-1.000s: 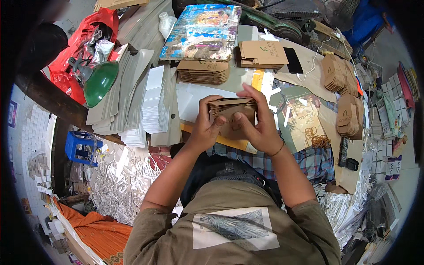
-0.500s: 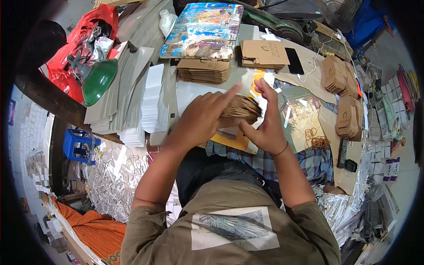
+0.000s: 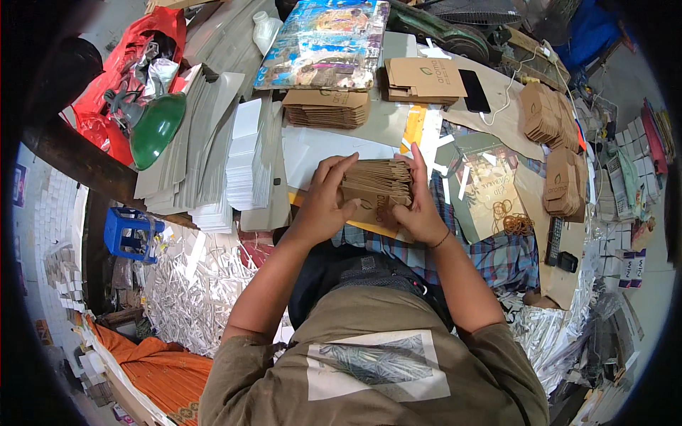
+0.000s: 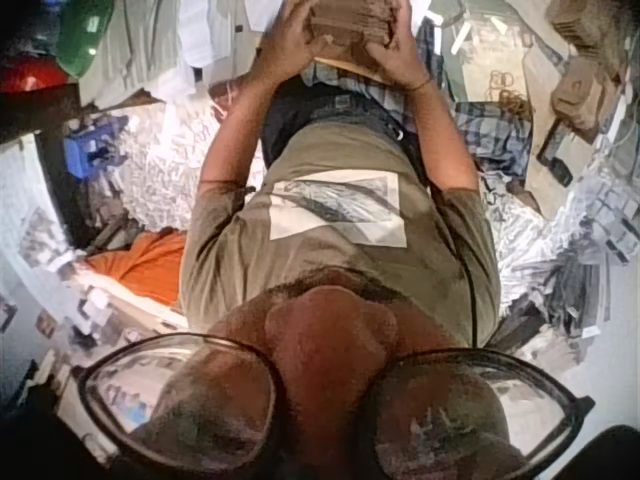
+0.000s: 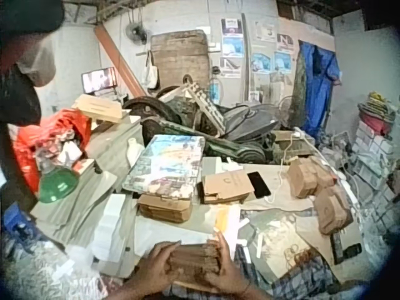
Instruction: Folding and counting printed cardboard packets for aroma products.
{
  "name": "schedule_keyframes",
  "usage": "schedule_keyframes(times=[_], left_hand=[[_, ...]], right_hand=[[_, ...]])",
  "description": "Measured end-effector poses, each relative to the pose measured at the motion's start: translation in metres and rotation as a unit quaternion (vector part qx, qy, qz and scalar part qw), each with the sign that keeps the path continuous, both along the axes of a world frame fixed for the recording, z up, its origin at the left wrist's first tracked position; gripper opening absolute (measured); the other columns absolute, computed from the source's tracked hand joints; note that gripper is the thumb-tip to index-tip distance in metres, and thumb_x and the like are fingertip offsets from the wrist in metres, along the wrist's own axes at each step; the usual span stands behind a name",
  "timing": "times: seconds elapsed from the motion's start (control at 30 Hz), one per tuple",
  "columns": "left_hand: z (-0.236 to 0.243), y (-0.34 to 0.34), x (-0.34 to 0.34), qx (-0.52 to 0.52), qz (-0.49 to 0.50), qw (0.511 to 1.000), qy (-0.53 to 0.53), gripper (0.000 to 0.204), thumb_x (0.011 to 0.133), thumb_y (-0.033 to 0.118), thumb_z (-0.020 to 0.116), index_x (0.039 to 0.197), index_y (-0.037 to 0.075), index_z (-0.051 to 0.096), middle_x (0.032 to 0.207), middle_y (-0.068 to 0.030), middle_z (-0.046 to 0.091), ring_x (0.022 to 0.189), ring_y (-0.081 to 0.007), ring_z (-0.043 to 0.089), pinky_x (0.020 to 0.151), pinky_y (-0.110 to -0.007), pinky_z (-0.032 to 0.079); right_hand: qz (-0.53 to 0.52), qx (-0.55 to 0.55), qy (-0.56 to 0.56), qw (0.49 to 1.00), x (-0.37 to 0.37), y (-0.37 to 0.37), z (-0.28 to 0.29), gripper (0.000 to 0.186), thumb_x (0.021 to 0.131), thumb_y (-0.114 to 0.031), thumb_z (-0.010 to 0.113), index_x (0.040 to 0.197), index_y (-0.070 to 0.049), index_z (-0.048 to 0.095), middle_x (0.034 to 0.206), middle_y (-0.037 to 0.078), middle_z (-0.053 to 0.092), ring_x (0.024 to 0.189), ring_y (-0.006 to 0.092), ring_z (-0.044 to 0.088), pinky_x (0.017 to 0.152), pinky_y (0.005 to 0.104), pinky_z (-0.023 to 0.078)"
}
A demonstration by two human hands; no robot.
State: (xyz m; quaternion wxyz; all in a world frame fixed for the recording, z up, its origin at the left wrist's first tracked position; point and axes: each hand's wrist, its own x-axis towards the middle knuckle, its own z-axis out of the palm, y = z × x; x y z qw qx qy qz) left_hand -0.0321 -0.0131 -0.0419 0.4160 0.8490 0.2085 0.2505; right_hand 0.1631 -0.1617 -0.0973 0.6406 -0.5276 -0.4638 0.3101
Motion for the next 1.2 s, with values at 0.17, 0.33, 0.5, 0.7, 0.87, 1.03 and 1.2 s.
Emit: schedule_keyframes(times=[0.17,0.33,0.5,0.7,0.87,1.03,1.2], left_hand=[[-0.006,0.01,-0.003,0.006,0.01,0.998,0.065,0.064,0.089,0.001,0.082,0.151,0.009,0.066,0.137,-0.0169,0.064,0.132,-0.0367,0.064,0.116,-0.043,0.05],[-0.011,0.008,-0.006,0.034,0.015,0.998,0.045,0.061,0.091,0.002,0.082,0.15,0.008,0.066,0.134,-0.0168,0.065,0.13,-0.0364,0.065,0.114,-0.043,0.051],[-0.009,0.005,-0.007,0.003,0.009,0.999,0.036,0.066,0.091,0.003,0.083,0.154,0.009,0.062,0.143,-0.0159,0.063,0.138,-0.0378,0.061,0.117,-0.045,0.049],[-0.005,0.0,-0.005,-0.003,-0.005,1.0,0.014,0.07,0.087,0.0,0.083,0.153,0.007,0.062,0.144,-0.0162,0.063,0.139,-0.0358,0.063,0.118,-0.043,0.05],[-0.009,0.014,-0.007,-0.029,-0.015,0.999,0.017,0.061,0.082,-0.005,0.08,0.141,0.003,0.068,0.136,-0.0148,0.068,0.132,-0.0323,0.068,0.117,-0.04,0.051],[-0.006,0.026,-0.003,-0.048,-0.058,0.996,0.042,0.055,0.082,-0.008,0.078,0.135,0.001,0.069,0.128,-0.0135,0.071,0.129,-0.0277,0.07,0.116,-0.039,0.053],[-0.006,0.039,0.0,-0.164,-0.119,0.978,0.054,0.055,0.085,-0.008,0.081,0.138,0.003,0.069,0.132,-0.0135,0.072,0.132,-0.0275,0.069,0.119,-0.04,0.053]], right_hand=[[-0.023,-0.059,-0.041,0.997,0.007,-0.014,0.008,0.124,0.088,-0.003,0.082,0.181,-0.007,-0.001,0.18,0.027,0.023,0.167,0.0336,0.028,0.134,0.0456,0.031],[-0.112,-0.05,-0.062,0.991,-0.026,-0.04,0.026,0.124,0.095,-0.017,0.087,0.178,0.001,-0.004,0.183,0.029,0.013,0.171,0.0375,0.019,0.136,0.0473,0.025],[-0.212,-0.07,-0.128,0.966,-0.049,-0.056,0.012,0.125,0.097,-0.024,0.085,0.177,0.004,-0.008,0.184,0.034,-0.001,0.173,0.0429,0.005,0.138,0.0491,0.012],[-0.153,-0.091,-0.149,0.973,-0.04,-0.039,0.002,0.13,0.093,-0.023,0.088,0.177,0.003,-0.008,0.185,0.033,-0.007,0.173,0.0438,-0.003,0.139,0.0491,0.01],[-0.118,-0.071,-0.231,0.963,0.001,-0.022,0.016,0.144,0.083,-0.026,0.095,0.177,0.003,-0.01,0.184,0.035,-0.008,0.173,0.043,-0.011,0.139,0.0468,0.004],[0.067,-0.09,-0.044,0.993,0.022,-0.007,0.041,0.15,0.085,0.004,0.09,0.176,-0.016,-0.027,0.178,0.02,0.032,0.15,0.0252,0.049,0.122,0.0384,0.046],[0.072,-0.087,-0.163,0.98,0.027,0.001,0.039,0.147,0.084,0.008,0.089,0.178,-0.015,-0.022,0.183,0.02,0.022,0.16,0.0248,0.036,0.127,0.0371,0.039]])
